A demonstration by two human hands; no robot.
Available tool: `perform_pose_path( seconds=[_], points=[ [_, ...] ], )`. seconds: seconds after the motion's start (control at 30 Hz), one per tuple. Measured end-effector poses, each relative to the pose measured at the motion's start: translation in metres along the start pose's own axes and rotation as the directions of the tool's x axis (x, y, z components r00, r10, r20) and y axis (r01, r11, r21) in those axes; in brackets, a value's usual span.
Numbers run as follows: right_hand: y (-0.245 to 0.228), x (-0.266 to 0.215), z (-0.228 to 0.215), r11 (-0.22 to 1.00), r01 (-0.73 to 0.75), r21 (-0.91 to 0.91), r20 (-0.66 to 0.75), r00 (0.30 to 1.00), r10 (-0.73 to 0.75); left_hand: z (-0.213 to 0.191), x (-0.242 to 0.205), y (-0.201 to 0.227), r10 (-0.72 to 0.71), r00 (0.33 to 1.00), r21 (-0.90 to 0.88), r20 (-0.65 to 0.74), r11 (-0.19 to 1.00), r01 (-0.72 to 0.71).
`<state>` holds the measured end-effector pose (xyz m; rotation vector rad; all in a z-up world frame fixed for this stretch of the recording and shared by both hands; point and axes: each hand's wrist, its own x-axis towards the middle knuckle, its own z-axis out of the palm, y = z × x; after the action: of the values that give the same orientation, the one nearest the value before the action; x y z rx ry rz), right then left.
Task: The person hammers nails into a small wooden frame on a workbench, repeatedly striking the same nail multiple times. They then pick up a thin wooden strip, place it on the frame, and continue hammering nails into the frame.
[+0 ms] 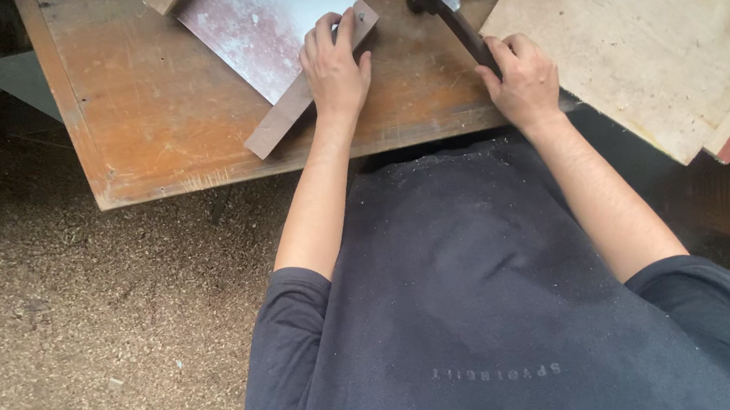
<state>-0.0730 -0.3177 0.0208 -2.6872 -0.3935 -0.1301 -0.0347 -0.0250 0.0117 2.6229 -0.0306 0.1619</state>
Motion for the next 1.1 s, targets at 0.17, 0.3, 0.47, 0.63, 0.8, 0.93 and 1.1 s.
perform_pose_path(
  seconds=[0.17, 0.3, 0.47, 0.63, 0.8, 0.93, 1.1],
  points=[
    [0.01, 0.003, 0.0, 1.0, 0.015, -0.017, -0.027, 1.0, -0.016, -0.001, 0.006, -0.004, -0.01, 0.999, -0.008, 0.038, 1.0, 0.011],
    [0.022, 0.009, 0.003, 1.0, -0.003, 0.021, 0.027, 1.0, 0.002, -0.006, 0.015, -0.004, -0.024, 0.996, 0.009, 0.089, 1.0, 0.023],
    [0.042, 0.018, 0.005, 0.999, -0.006, 0.034, 0.065, 0.998, 0.003, -0.014, 0.028, 0.022, -0.05, 0.987, 0.153, 0.151, 0.988, 0.026],
    [0.055, 0.02, 0.001, 0.995, -0.033, 0.093, 0.127, 0.992, 0.021, -0.014, 0.035, 0.056, -0.062, 0.942, -0.047, 0.33, 0.996, 0.082],
    [0.054, 0.035, -0.012, 0.987, -0.031, 0.158, 0.147, 0.989, 0.007, -0.009, 0.047, 0.078, -0.094, 0.892, -0.246, 0.441, 0.944, 0.221],
    [0.054, 0.039, -0.023, 0.976, -0.058, 0.212, 0.163, 0.986, 0.023, 0.001, 0.041, 0.079, -0.084, 0.862, -0.324, 0.5, 0.905, 0.276],
    [0.054, 0.048, -0.029, 0.964, -0.043, 0.263, 0.159, 0.987, 0.001, 0.01, 0.028, 0.077, -0.121, 0.853, -0.307, 0.507, 0.899, 0.311]
  ],
)
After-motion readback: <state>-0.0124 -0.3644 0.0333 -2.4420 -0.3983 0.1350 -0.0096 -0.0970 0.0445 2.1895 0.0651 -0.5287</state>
